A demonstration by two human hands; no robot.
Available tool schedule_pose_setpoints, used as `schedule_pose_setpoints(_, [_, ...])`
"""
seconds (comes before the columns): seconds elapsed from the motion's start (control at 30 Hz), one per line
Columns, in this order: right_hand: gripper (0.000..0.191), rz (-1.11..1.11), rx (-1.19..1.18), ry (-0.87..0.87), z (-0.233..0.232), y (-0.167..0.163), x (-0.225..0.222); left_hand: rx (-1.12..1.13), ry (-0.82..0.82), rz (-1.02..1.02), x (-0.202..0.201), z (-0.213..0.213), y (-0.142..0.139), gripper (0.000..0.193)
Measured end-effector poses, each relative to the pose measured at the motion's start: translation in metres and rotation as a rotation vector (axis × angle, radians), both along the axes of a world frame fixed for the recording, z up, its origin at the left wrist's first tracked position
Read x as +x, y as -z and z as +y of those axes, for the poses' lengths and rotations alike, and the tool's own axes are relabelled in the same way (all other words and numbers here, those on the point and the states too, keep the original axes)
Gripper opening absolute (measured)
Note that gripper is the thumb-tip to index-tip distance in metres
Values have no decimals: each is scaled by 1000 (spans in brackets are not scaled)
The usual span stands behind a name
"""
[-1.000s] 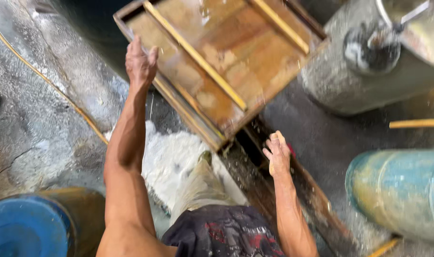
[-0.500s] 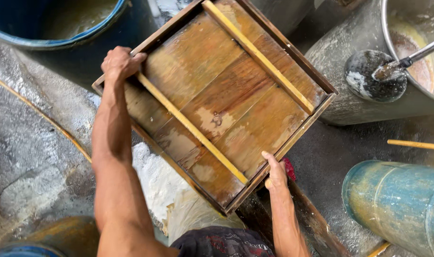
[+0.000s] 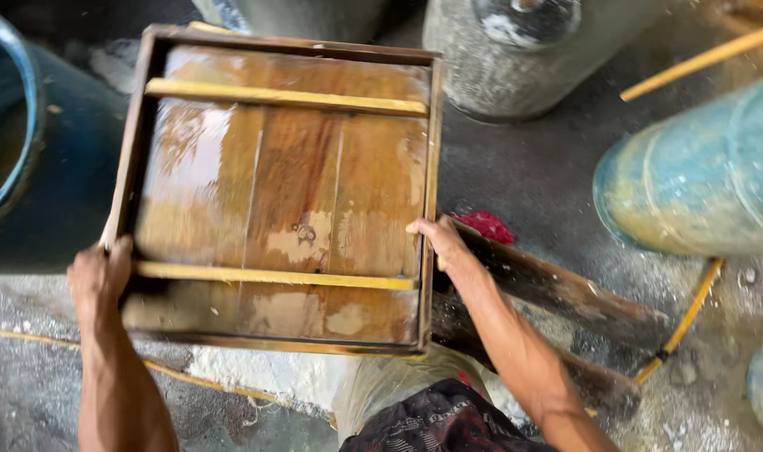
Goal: The person washes square wooden frames with a red cloth, scrubbing each frame's surface over a wet floor and setting cleaned frames aside. The person then scoops pale liquid from a large metal basin using a ladle and pours it into a bucket.
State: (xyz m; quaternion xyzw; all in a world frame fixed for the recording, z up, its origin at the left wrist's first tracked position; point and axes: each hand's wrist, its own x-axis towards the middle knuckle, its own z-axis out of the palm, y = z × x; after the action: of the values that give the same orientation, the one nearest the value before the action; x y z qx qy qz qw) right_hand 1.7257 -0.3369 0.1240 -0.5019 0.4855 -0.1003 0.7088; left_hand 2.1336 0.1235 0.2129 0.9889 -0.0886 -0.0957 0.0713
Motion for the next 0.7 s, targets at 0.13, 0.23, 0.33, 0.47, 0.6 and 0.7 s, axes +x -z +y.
schedule_pose_setpoints(0.13, [47,68,-51,-135,-64,0,-47,38,26,42,-115,44,22,82])
schedule_pose_setpoints(0.23, [45,88,-82,-292,-104,-8,-105,-240,-144,340,-216,62,22,81])
schedule_pose_setpoints(0.33, [53,52,-80,-350,-120,-16,-173,-599,-411,665,-299,38,30,65])
schedule_pose_setpoints(0.47, [75,91,73,-307,-130,-15,-272,-1102,-694,905,-384,-9,45,36])
schedule_pose_setpoints(0.6, [75,327,148,-255,-129,18,-355,-1037,-617,856,-450,-29,44,38])
schedule_pose_setpoints(0.7, [71,230,307,-128,-117,65,-412,-931,-528,729,-492,-53,46,44])
